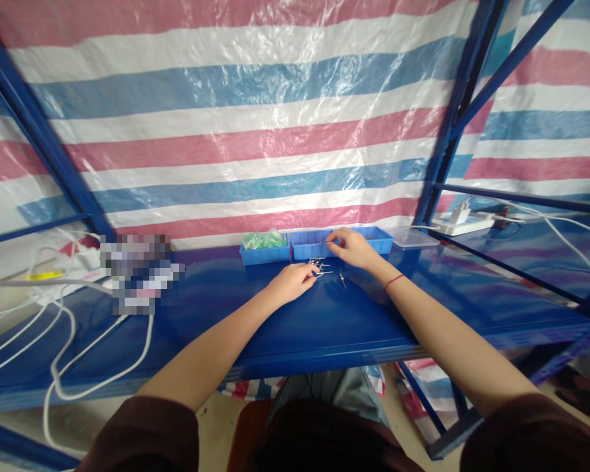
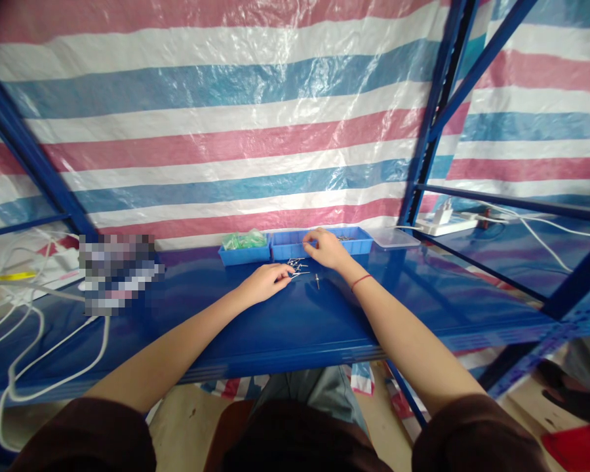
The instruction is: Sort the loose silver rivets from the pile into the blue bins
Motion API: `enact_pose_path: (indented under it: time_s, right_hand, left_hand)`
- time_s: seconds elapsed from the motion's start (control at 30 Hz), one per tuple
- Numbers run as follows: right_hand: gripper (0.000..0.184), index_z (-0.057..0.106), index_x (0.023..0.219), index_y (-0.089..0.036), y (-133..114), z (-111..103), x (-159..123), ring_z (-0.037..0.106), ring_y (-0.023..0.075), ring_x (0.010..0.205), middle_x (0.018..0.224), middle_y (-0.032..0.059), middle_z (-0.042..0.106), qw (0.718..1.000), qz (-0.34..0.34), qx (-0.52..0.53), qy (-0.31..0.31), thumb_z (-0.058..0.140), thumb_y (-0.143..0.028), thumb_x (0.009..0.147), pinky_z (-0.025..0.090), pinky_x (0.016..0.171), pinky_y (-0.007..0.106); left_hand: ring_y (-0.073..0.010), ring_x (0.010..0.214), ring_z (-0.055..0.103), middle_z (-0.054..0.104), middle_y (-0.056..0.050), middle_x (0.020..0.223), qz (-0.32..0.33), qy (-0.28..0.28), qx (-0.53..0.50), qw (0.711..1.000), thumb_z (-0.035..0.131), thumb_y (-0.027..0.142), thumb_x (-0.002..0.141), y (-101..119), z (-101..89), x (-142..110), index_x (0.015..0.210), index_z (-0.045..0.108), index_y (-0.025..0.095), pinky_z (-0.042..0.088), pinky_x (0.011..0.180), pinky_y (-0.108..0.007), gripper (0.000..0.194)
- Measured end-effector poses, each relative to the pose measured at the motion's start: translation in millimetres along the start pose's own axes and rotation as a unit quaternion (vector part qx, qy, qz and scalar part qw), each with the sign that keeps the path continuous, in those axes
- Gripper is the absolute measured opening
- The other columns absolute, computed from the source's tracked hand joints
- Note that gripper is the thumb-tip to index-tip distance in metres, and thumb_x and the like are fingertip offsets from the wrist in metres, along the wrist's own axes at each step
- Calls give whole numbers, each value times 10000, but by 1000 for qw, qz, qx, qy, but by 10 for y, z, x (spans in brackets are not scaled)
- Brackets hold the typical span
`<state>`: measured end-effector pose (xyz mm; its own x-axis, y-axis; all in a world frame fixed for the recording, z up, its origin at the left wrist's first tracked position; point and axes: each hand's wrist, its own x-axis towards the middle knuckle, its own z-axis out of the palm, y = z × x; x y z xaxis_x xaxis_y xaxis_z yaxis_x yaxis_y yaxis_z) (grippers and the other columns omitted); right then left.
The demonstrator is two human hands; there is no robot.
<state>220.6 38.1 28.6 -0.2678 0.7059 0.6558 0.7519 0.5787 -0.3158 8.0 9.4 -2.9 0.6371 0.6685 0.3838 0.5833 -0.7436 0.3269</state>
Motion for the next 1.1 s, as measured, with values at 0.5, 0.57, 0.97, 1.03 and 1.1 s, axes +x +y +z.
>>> enact_pose_path:
  time_s: [0.5, 0.57, 0.97, 1.03, 1.1]
  right_hand:
    - [189, 692, 772, -148, -385, 68, -36, 602, 137, 686, 778, 41, 699, 976, -4, 197, -96, 581, -301, 754, 450, 640, 259]
    - [215, 692, 766, -141, -412, 69, -35, 584, 129, 655, 758, 41, 693, 972, 12, 218, -89, 594, -331, 745, 440, 614, 254]
    - [244, 646, 720, -138, -417, 115, -51, 511, 105, 588, 657, 12, 616, 958, 27, 275, -79, 614, -380, 720, 403, 560, 239]
    - [246, 644, 723, -140, -416, 118, -52, 513, 107, 595, 661, 12, 615, 959, 21, 273, -77, 615, -384, 724, 404, 565, 241]
    - [245, 643, 726, -142, -417, 118, -57, 510, 107, 593, 656, 9, 608, 961, 13, 264, -76, 614, -385, 731, 404, 568, 241]
  left_hand:
    - [-156, 842, 616, 668, -44, 895, -82, 149, -184, 968, 472, 234, 844, -96, 23, 59, 942, 600, 154, 484, 816, -296, 180]
    - [-148, 814, 607, 654, -37, 856, -82, 144, -202, 965, 465, 236, 845, -77, 16, 60, 937, 588, 149, 483, 791, -283, 176]
    - [-112, 720, 554, 578, 5, 743, -102, 105, -285, 948, 432, 297, 873, -103, 43, 74, 887, 570, 173, 455, 650, -221, 186]
    - [-114, 729, 551, 595, 2, 770, -102, 103, -288, 947, 473, 314, 856, -81, 36, 70, 914, 581, 175, 455, 660, -223, 186]
    - [-120, 751, 553, 612, -9, 807, -94, 104, -280, 950, 498, 316, 845, -62, 25, 63, 937, 586, 169, 459, 687, -233, 194]
